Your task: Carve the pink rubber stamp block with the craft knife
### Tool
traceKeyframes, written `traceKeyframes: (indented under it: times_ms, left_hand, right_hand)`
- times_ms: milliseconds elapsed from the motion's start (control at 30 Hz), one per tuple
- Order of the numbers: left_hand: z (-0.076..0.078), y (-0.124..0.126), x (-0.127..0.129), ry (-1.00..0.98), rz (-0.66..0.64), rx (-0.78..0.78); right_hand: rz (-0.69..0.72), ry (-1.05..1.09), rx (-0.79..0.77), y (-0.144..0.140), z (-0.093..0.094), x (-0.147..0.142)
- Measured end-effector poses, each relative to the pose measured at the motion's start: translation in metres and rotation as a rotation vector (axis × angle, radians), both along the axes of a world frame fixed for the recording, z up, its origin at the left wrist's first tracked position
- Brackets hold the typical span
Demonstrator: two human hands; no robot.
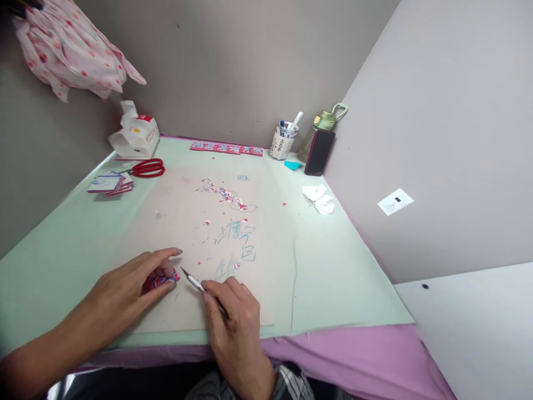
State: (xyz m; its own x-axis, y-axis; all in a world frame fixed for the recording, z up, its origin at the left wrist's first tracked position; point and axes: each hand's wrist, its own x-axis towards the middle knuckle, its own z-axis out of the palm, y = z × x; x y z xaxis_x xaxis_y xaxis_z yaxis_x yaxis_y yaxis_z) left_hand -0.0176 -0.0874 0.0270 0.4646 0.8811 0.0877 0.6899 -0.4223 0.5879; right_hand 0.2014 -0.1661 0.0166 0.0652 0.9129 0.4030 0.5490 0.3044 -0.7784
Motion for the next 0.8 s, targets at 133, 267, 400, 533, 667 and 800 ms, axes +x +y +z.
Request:
traceKeyframes:
  times_ms: [133,267,400,533,667,800]
  left_hand:
    - [-0.0001,0.0011,0.0012,0.002,0.015,-0.006]
    - [-0.0025,0.0029,-0.0006,-0.036,0.022,-0.037]
    - [-0.0046,0.0030,-0.0034,-0.063,0.018,-0.032]
    - [-0.0047,0.0034,-0.0056,-0.083,-0.004,-0.009]
    - [-0.0038,0.0026,-0.0044,-0.044,-0.003,-0.024]
    - [-0.0041,0.0006,-0.0003,0.007,0.026,0.018]
  right_hand:
    - [0.002,0.002,0.005,0.0007,0.0001,0.0004]
    - [0.004,0.011,0.022,0.0018,-0.0005,0.0008]
    - [0.001,0.022,0.027,0.0006,-0.0001,0.0011]
    - [-0.004,0.020,0.030,0.0001,0.0017,0.0007]
    - [-0.009,0.008,0.039,0.0007,0.0032,0.0004]
    - [-0.006,0.002,0.048,0.0011,0.0035,0.0005]
